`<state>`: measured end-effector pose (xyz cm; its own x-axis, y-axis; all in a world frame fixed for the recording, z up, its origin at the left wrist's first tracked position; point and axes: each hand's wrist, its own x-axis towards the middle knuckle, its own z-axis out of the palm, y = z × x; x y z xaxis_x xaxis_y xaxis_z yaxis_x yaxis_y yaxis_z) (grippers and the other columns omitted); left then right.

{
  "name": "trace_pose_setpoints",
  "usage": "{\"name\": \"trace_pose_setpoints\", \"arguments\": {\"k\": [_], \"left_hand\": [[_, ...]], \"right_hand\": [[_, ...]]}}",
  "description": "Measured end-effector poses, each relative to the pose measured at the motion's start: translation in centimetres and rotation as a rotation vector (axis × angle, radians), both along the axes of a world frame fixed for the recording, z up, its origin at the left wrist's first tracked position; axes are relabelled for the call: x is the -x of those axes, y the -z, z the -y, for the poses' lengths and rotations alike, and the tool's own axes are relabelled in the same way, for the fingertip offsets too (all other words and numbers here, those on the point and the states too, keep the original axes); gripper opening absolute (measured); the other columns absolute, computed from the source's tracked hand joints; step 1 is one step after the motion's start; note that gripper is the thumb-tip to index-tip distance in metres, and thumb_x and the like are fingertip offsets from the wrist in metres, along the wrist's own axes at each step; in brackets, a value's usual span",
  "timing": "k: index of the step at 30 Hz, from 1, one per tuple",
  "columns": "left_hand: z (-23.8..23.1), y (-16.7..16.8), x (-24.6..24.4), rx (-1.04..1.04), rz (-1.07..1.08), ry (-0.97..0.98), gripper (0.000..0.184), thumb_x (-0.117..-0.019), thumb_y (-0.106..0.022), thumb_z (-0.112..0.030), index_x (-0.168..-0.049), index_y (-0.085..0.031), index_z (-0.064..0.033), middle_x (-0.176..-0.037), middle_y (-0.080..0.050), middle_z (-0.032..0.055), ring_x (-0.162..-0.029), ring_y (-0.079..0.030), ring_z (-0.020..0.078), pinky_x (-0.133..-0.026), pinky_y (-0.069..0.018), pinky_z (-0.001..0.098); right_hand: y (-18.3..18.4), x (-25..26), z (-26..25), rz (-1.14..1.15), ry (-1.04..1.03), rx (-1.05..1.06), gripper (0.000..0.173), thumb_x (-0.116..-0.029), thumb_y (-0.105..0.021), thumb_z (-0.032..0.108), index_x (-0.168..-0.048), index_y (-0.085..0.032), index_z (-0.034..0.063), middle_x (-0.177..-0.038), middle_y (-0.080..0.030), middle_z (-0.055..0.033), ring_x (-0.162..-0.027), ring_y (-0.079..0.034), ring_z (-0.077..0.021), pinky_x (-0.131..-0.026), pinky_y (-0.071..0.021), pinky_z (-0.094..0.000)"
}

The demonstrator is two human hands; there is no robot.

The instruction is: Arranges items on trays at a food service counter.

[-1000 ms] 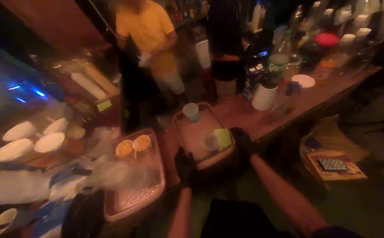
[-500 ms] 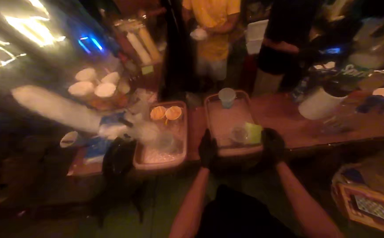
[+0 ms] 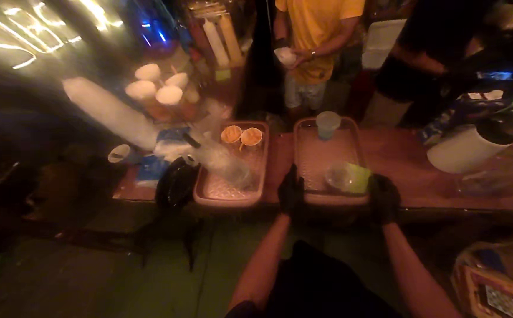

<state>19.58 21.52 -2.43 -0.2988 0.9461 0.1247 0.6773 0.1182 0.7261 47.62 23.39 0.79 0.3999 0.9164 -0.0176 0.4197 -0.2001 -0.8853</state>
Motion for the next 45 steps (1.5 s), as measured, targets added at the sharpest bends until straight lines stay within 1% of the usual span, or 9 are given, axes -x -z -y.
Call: {"name": "trace_pose_setpoints", "arguments": {"k": [6,9,11,15,18,22,26,32,45], "left_hand": [[-0.1,1.0,0.2,-0.058,0.031,-0.002,0.055,-0.1002,-0.061,-0.035,-0.152,-0.051,-0.0204,-0.14,-0.064,0.0065,-0.119,-0.066,0.0197,-0.1,-0.055,0.0447],[-0.1,-0.1,0.2,0.023,0.048,0.009,0.056,-0.1008,-0.059,-0.036,-0.153,-0.049,-0.0203,-0.144,-0.061,0.006,-0.126,-0.063,0.0201,-0.106,-0.0518,0.046],[-0.2,0.6,0.3,0.02,0.027,0.002,0.057,-0.1003,-0.059,-0.038,-0.154,-0.048,-0.0227,-0.144,-0.061,0.0048,-0.125,-0.063,0.0206,-0.104,-0.053,0.0481],[-0.1,0.0,0.2,0.018,0.029,0.018,0.056,-0.1008,-0.059,-0.037,-0.153,-0.049,-0.0193,-0.142,-0.062,0.0074,-0.124,-0.064,0.0221,-0.105,-0.052,0.0464],[0.0,-1.0,0.0,0.051,0.024,0.017,0.054,-0.1018,-0.056,-0.037,-0.152,-0.05,-0.0179,-0.141,-0.063,0.0079,-0.124,-0.064,0.0223,-0.105,-0.0515,0.046],[0.2,-1.4,0.1,0.049,0.05,0.008,0.055,-0.1015,-0.057,-0.036,-0.153,-0.05,-0.0189,-0.136,-0.065,0.0109,-0.12,-0.066,0.025,-0.102,-0.0528,0.0483],[0.0,-0.2,0.0,0.049,0.029,0.009,0.054,-0.1028,-0.053,-0.04,-0.154,-0.049,-0.022,-0.14,-0.064,0.0073,-0.122,-0.065,0.0216,-0.103,-0.0531,0.0463],[0.1,-0.9,-0.2,0.063,0.029,-0.002,0.054,-0.103,-0.053,-0.038,-0.154,-0.048,-0.0222,-0.14,-0.063,0.0073,-0.123,-0.064,0.0223,-0.103,-0.0526,0.0472],[-0.1,-0.4,0.1,0.053,0.013,0.007,0.054,-0.1026,-0.053,-0.039,-0.153,-0.05,-0.0209,-0.142,-0.063,0.0057,-0.124,-0.064,0.0196,-0.104,-0.0525,0.0451]], "right_hand": [[0.7,-0.1,-0.2,0.04,0.017,-0.028,0.032,-0.0996,-0.067,0.032,-0.122,-0.073,0.01,-0.112,-0.074,-0.0113,-0.101,-0.07,-0.0196,-0.093,-0.0562,-0.0423],[1.3,-0.4,-0.4,0.089,-0.009,-0.037,0.034,-0.1004,-0.065,0.033,-0.123,-0.072,0.009,-0.112,-0.074,-0.0124,-0.102,-0.07,-0.0208,-0.094,-0.0567,-0.0441],[1.1,-0.6,-0.5,0.103,-0.042,-0.019,0.035,-0.1013,-0.063,0.034,-0.124,-0.071,0.0086,-0.112,-0.073,-0.0128,-0.101,-0.07,-0.0209,-0.093,-0.0565,-0.0443],[0.7,-0.3,-0.3,0.101,-0.017,-0.016,0.033,-0.1009,-0.064,0.033,-0.122,-0.072,0.0092,-0.111,-0.074,-0.0115,-0.1,-0.07,-0.0197,-0.092,-0.0567,-0.0422],[0.9,-0.3,-0.3,0.102,-0.01,-0.013,0.033,-0.1011,-0.064,0.033,-0.122,-0.072,0.0096,-0.112,-0.074,-0.0125,-0.102,-0.07,-0.0225,-0.093,-0.0557,-0.0448],[1.3,-0.1,-0.2,0.066,0.0,-0.064,0.031,-0.1002,-0.066,0.031,-0.12,-0.073,0.0083,-0.111,-0.073,-0.0121,-0.099,-0.07,-0.0194,-0.092,-0.0565,-0.0407],[0.3,0.4,0.1,0.045,0.005,-0.075,0.03,-0.0998,-0.067,0.027,-0.119,-0.073,0.006,-0.109,-0.073,-0.0136,-0.097,-0.07,-0.019,-0.09,-0.0568,-0.0395],[0.2,0.4,0.1,0.048,0.005,-0.071,0.03,-0.0999,-0.067,0.028,-0.119,-0.073,0.0057,-0.108,-0.073,-0.0137,-0.096,-0.069,-0.0184,-0.089,-0.0563,-0.0376],[0.6,0.3,0.0,0.049,-0.002,-0.096,0.031,-0.1,-0.067,0.028,-0.119,-0.073,0.0047,-0.107,-0.074,-0.0146,-0.095,-0.07,-0.0207,-0.089,-0.0569,-0.0413]]}}
